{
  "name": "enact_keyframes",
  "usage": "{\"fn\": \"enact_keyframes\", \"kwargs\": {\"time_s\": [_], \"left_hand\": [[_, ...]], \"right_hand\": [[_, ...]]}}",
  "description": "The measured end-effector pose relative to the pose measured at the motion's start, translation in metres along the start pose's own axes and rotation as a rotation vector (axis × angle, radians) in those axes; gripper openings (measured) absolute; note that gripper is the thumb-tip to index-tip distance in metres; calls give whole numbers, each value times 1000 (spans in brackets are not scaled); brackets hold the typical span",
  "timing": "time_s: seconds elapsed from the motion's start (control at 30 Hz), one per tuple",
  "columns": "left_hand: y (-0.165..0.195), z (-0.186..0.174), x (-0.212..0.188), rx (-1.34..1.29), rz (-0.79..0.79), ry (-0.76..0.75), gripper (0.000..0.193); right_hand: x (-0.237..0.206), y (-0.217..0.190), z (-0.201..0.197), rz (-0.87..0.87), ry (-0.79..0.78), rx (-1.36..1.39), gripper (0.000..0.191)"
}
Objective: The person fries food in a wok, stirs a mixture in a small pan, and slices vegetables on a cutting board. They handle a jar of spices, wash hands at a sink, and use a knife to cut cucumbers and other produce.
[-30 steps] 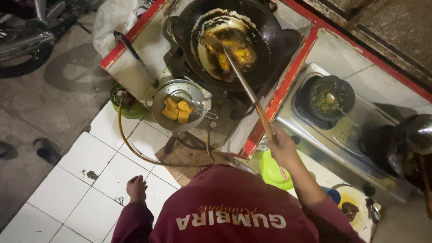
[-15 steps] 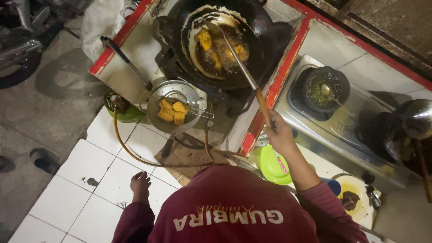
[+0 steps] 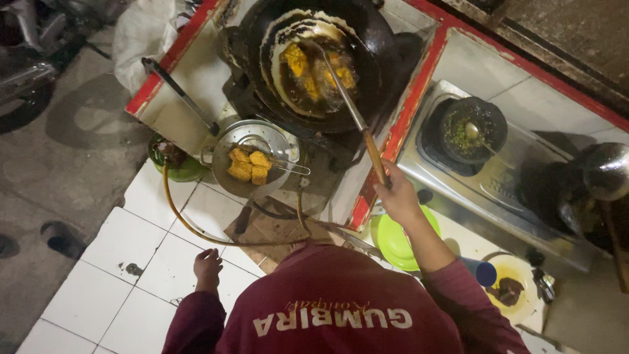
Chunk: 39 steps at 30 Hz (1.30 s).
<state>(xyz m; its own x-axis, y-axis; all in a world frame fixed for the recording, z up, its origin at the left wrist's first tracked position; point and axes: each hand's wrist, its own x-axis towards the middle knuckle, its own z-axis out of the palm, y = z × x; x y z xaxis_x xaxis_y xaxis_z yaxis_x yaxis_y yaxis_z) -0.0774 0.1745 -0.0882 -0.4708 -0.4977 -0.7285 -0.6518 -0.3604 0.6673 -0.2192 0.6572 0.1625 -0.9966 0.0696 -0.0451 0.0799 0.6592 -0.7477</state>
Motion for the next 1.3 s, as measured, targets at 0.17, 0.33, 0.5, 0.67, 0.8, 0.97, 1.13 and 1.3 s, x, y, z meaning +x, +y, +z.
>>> {"fn": "enact_keyframes", "kwargs": {"time_s": [0.17, 0.33, 0.5, 0.67, 0.8, 0.97, 1.13, 1.3], "left_hand": [[1, 4, -3, 43, -21, -27, 39], [-2, -3, -8, 43, -32, -24, 41], [-15, -19, -15, 90, -48, 56, 39], [-23, -23, -13, 97, -64, 3, 38], [-12, -8, -5, 133, -75, -32, 39], [4, 12, -3, 142, -77, -101, 38], [-12, 10, -9, 291, -61, -237, 36], [-40, -9, -12, 498, -66, -347, 36]], "right_hand": [[18, -22, 4, -20, -71, -149, 60], [0, -37, -20, 159, -139, -82, 63], [-54, -24, -45, 409, -68, -43, 67], [-59, -6, -44, 356, -29, 93, 69], [-13, 9, -7, -5, 104, 46, 66], [40, 9, 70, -213, 172, 9, 65], [35, -19, 106, -38, 25, -169, 68], [32, -42, 104, -44, -437, -344, 84]]}}
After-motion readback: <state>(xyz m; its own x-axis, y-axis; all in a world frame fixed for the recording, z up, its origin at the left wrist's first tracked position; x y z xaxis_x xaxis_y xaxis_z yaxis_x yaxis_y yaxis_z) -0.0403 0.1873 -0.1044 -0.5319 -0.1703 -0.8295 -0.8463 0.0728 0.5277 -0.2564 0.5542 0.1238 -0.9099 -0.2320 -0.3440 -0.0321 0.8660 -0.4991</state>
